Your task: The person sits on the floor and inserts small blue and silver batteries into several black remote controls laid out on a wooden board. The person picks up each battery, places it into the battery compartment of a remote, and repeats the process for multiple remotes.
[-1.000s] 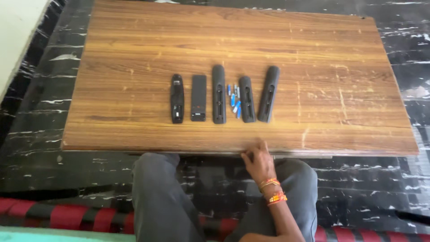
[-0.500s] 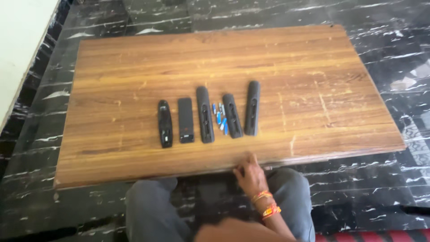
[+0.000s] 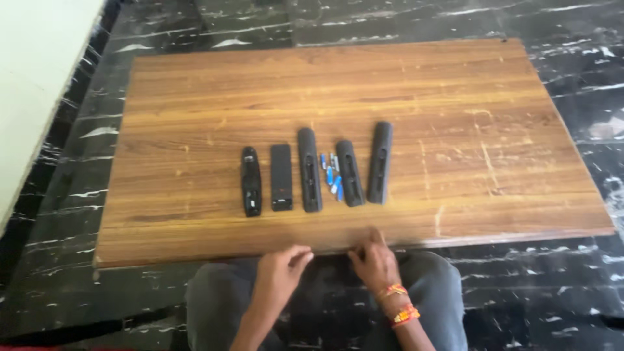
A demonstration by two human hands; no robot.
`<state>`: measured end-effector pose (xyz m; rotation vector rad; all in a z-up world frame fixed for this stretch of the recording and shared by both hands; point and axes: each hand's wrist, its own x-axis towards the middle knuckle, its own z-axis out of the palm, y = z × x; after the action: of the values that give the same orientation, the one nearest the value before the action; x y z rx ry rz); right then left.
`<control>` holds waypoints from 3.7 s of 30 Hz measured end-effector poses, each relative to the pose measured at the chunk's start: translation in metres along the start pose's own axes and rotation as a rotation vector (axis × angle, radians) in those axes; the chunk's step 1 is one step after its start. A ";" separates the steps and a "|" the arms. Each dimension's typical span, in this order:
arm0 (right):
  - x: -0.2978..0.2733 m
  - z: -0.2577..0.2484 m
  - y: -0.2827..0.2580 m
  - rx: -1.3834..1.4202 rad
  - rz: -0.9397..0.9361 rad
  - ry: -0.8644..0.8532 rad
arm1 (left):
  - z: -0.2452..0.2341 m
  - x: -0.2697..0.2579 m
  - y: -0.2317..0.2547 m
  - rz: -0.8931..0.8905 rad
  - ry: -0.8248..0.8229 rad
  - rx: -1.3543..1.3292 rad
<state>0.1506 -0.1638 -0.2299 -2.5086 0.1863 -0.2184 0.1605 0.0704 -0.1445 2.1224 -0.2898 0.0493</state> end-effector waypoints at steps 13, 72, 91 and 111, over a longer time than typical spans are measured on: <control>0.031 -0.041 -0.029 -0.008 -0.064 0.127 | 0.002 0.025 -0.028 0.191 -0.007 0.293; 0.067 -0.022 -0.088 -0.026 -0.537 0.339 | 0.018 0.045 -0.038 0.189 -0.022 -0.398; 0.045 -0.010 -0.071 0.889 -0.094 -0.057 | 0.046 0.059 -0.070 -0.182 -0.237 -0.789; 0.043 0.002 -0.069 0.377 -0.135 0.199 | 0.033 0.055 -0.055 -0.079 -0.112 -0.638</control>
<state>0.1988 -0.1155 -0.1860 -2.1233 0.0481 -0.5107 0.2236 0.0605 -0.1996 1.5011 -0.2462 -0.1867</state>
